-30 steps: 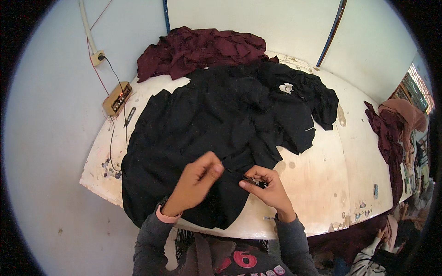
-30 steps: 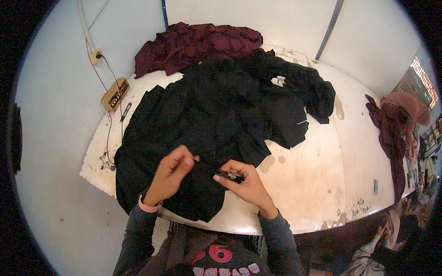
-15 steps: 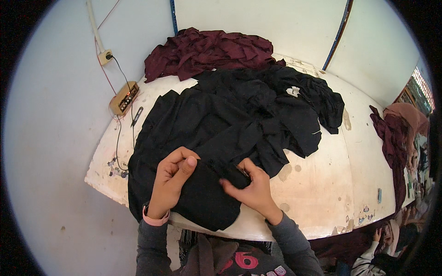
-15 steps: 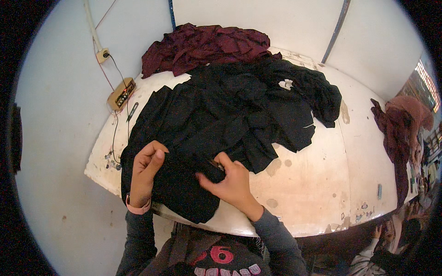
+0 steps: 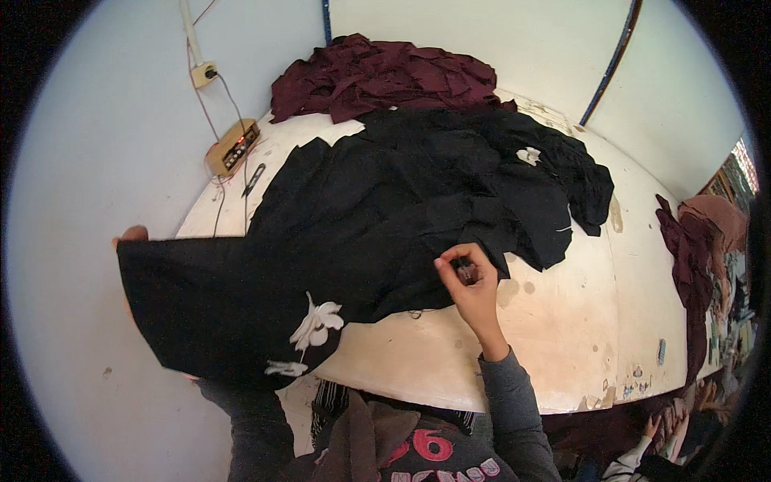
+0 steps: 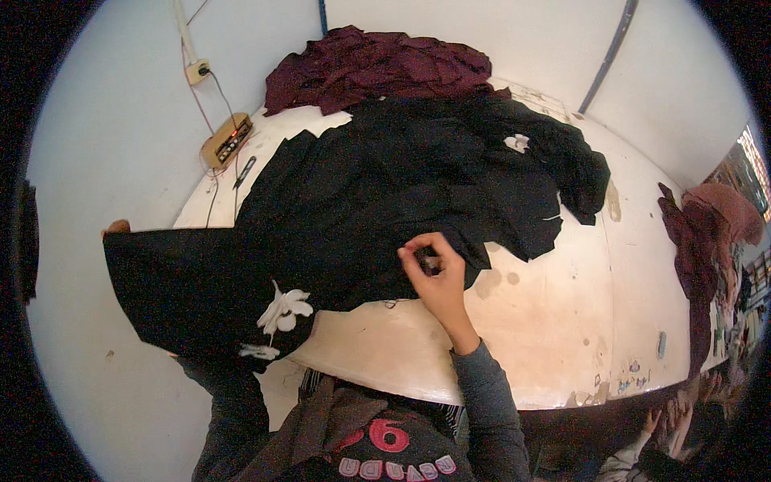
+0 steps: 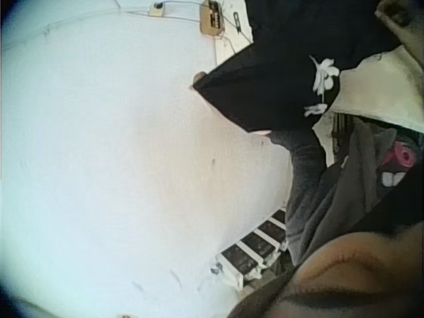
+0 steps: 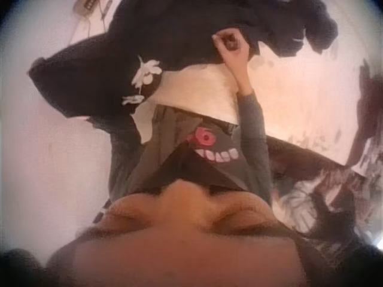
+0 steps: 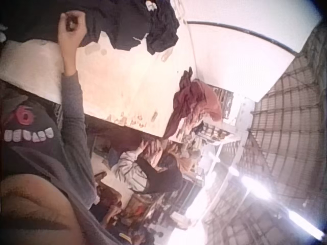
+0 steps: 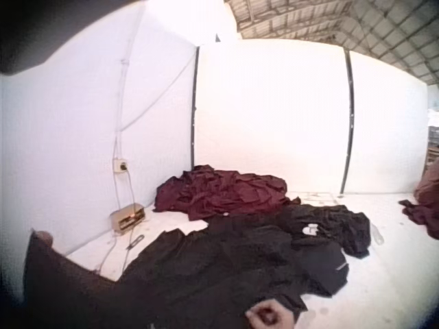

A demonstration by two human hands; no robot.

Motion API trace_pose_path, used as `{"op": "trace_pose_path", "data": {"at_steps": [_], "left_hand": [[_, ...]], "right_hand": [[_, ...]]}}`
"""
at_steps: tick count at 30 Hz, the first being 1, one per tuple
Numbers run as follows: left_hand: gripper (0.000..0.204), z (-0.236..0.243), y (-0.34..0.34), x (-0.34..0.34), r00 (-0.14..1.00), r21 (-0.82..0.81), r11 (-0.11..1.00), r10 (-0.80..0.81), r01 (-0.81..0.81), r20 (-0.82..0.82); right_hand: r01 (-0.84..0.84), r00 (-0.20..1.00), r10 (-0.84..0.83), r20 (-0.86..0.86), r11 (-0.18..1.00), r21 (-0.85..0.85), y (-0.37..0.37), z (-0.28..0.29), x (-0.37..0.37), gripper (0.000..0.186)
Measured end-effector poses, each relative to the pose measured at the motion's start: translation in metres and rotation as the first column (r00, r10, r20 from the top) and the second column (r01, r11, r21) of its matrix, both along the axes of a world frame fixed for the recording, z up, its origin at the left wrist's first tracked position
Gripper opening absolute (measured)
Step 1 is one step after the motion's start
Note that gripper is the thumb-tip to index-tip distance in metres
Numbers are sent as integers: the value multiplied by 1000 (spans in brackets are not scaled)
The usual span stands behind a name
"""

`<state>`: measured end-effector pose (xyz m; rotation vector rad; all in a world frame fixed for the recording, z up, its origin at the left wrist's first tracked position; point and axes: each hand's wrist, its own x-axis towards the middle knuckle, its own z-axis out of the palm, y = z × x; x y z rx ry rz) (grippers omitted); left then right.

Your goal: The person uses a small blade to cut a black garment on a white table. They repeatedly lift, fold, and trim sections of the fabric, then place the cut pieces aside. The task continues with consistent hand movements and tool use throughout the clip.

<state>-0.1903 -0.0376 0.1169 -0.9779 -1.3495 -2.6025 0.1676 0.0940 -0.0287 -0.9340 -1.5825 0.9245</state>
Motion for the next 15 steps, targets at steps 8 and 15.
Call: {"op": "trace_pose_path", "data": {"at_steps": [8, 15], "left_hand": [[35, -29, -40, -12, 994, 15, 999, 46, -44, -102], [42, -54, -51, -11, 966, -25, 999, 30, -38, -258]], "right_hand": [[8, 996, 8, -85, 981, 194, -4, 11, -76, 31], [-336, 937, 342, 65, 938, -90, 56, -6, -12, 17]]}}
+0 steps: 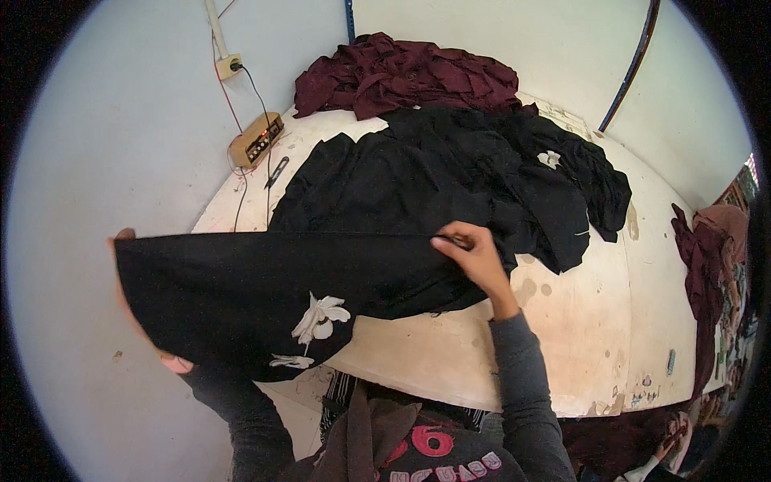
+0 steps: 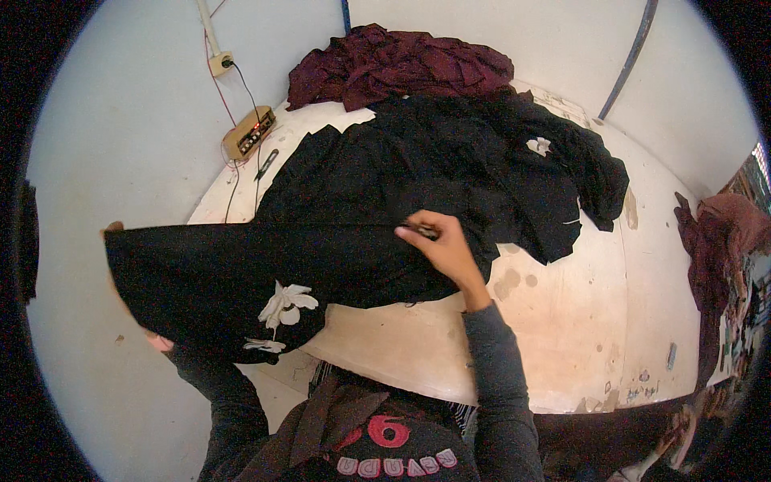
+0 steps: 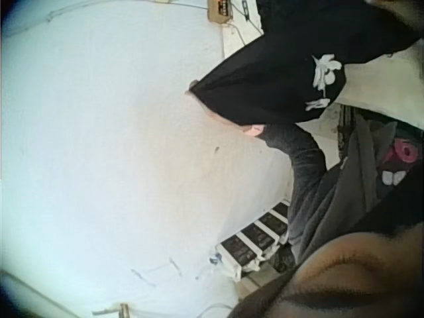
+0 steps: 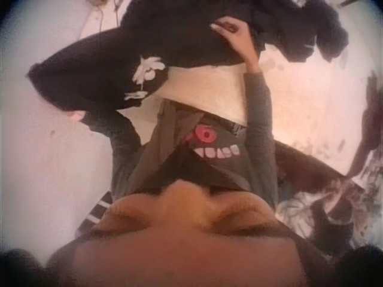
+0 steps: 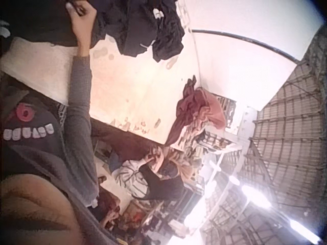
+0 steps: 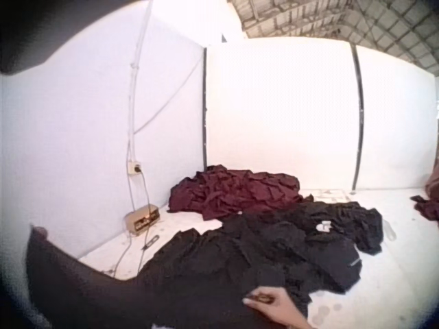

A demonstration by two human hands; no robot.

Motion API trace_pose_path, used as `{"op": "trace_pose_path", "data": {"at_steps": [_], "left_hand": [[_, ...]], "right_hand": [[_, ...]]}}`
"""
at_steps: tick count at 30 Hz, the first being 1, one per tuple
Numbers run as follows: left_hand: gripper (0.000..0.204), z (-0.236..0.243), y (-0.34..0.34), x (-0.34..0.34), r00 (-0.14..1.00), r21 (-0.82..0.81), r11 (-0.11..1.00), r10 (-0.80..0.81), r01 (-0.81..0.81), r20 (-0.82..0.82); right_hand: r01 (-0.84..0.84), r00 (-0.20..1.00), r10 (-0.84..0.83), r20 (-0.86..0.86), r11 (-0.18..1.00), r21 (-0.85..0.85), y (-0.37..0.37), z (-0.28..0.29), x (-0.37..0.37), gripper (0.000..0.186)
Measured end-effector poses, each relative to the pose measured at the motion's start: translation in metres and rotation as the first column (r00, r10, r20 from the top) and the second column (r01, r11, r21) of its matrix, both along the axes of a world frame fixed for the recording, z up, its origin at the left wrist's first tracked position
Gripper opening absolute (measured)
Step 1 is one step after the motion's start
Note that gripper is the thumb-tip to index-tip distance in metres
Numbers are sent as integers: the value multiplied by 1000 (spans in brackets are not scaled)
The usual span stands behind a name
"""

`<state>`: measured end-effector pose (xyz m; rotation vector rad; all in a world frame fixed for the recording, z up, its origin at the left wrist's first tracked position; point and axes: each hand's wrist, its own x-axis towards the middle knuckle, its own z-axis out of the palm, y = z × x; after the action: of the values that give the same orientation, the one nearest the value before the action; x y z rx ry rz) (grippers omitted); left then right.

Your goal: The person uses a small blade to cut a black garment on a white table. They repeatedly lift, fold, and trim sections of the fabric, then place the cut pieces aside. The task continues with consistent hand movements and tool use throughout the clip.

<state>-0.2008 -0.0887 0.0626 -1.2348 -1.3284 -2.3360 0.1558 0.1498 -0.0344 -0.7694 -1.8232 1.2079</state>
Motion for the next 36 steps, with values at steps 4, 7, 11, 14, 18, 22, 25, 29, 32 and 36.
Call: {"op": "trace_pose_path", "data": {"at_steps": [4, 7, 11, 14, 18, 22, 25, 29, 32, 36], "left_hand": [[47, -13, 32, -7, 983, -243, 958, 126, -156, -132], [35, -46, 69, -86, 963, -592, 774, -84, 224, 255], [24, -63, 103, -28, 843, -811, 442, -192, -383, -502], [34, -49, 116, 52, 778, -704, 679, -322, -208, -540], [41, -28, 115, 145, 616, -728, 647, -674, 225, -408], [33, -45, 121, 148, 565, -742, 453, -816, 494, -122], [35, -46, 100, 161, 479, -451, 237, -676, 861, 560], [39, -36, 88, 172, 461, -335, 317, -598, 887, 655], [42, -30, 86, 173, 455, -340, 303, -630, 890, 630], [44, -27, 80, 174, 489, -394, 300, -645, 869, 587]], "right_hand": [[102, 989, -111, -97, 990, -93, -20, 33, 58, 11], [90, 985, -98, -140, 994, -59, -35, 44, 79, 9], [147, 987, -149, -60, 989, -27, -57, 49, 78, 9], [161, 987, -161, 16, 987, -1, -72, 46, 75, 8], [89, 989, -85, -118, 996, 27, -87, 58, 74, 7], [168, 956, -192, -223, 978, -122, -91, 60, 92, 9], [348, 937, -347, -28, 932, 106, -81, 37, 91, 14], [369, 888, -442, 130, 851, 374, -103, 69, 59, 27], [262, 906, -408, 109, 746, 612, -109, 73, 44, 32], [144, 887, -433, 161, 591, 794, -116, 77, 29, 35]]}}
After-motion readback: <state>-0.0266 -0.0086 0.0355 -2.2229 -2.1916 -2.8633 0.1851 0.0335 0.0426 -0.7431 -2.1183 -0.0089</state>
